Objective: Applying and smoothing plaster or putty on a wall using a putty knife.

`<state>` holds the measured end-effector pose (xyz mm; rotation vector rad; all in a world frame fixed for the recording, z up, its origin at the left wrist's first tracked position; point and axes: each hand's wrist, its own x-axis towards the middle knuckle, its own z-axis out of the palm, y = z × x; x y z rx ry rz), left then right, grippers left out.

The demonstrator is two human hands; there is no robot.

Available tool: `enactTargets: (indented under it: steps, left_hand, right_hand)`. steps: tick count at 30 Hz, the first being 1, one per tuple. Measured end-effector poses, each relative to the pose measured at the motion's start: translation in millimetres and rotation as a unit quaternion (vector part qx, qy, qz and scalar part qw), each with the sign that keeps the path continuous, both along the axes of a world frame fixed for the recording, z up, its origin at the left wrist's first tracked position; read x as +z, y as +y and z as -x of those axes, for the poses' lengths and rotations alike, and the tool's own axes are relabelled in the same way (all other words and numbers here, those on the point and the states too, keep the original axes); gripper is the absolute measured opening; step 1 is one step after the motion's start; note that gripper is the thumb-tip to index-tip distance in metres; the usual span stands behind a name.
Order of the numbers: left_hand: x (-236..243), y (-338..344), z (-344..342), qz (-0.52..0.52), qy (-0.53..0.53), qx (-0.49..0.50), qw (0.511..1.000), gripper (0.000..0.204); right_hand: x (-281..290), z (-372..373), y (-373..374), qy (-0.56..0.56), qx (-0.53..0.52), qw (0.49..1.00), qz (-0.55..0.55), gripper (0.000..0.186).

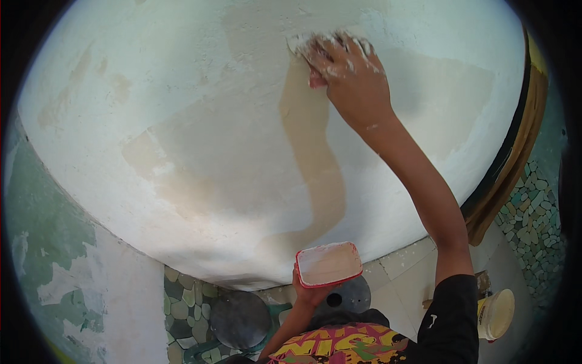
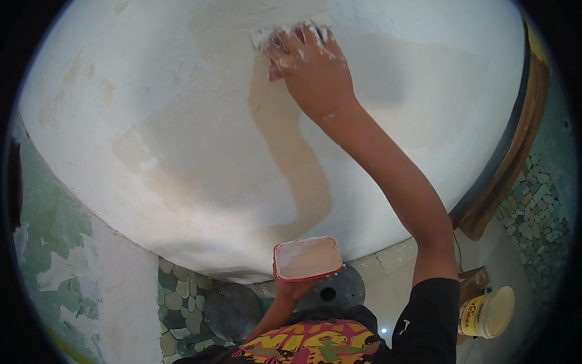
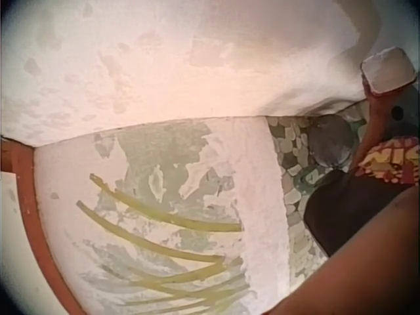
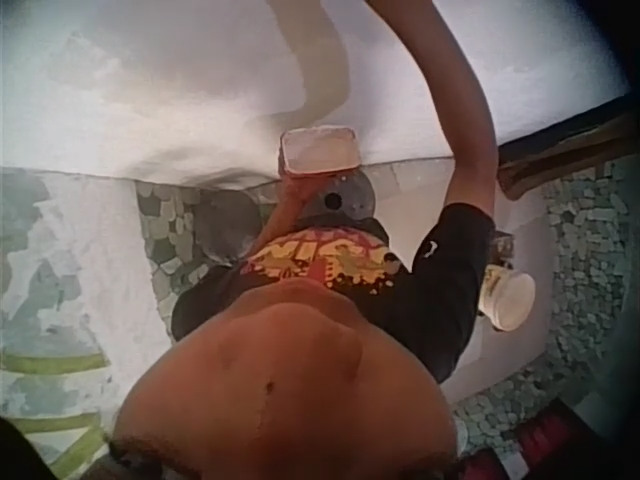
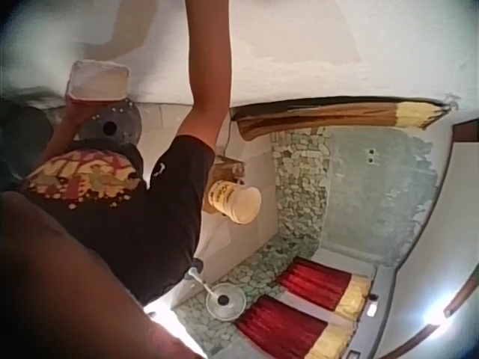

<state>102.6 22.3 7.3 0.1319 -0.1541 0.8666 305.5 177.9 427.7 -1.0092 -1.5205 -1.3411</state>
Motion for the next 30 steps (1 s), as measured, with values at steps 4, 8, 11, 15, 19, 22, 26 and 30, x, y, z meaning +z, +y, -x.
enactTargets:
  steps: [4, 8, 11, 15, 19, 22, 26, 30]
  left_hand:
    - [16.7, -6.7, 2.2, 0.015, 0.03, 0.02, 0.999, 0.089]
    - [3.5, -4.4, 6.0, 0.002, 0.038, 0.017, 0.999, 0.096]
    - [2.4, -6.7, 7.0, 0.012, 0.024, 0.017, 0.999, 0.095]
    - [1.3, -5.2, 13.8, 0.006, 0.035, 0.026, 0.999, 0.095]
    - [5.6, -2.9, 10.5, -0.005, 0.042, 0.013, 0.999, 0.094]
    - [13.4, -1.8, 5.9, 0.005, 0.049, 0.011, 0.999, 0.086]
    - [23.3, -0.8, 4.3, 0.012, 0.039, 0.015, 0.999, 0.076]
    - [29.0, -2.5, 1.9, 0.031, 0.065, 0.041, 0.997, 0.075]
  right_hand:
    - [-11.7, 4.4, -20.8, 0.028, 0.001, 0.999, 0.047, 0.028]
    - [24.4, -2.6, -19.9, 0.029, -0.066, 0.997, -0.043, 0.024]
    - [17.8, -12.6, -7.3, 0.0, -0.055, 0.998, 0.007, 0.019]
    - [-0.4, -12.7, -26.4, 0.001, -0.027, 0.997, 0.071, 0.019]
    - [27.6, -14.1, -36.0, 0.039, -0.049, 0.995, 0.082, 0.038]
    - [24.6, -8.6, -21.6, 0.035, -0.086, 0.993, 0.067, 0.037]
    - [-8.8, -9.1, -17.0, 0.026, -0.056, 0.994, 0.086, 0.037]
    - [4.1, -10.7, -22.3, 0.067, 0.052, 0.993, 0.079, 0.023]
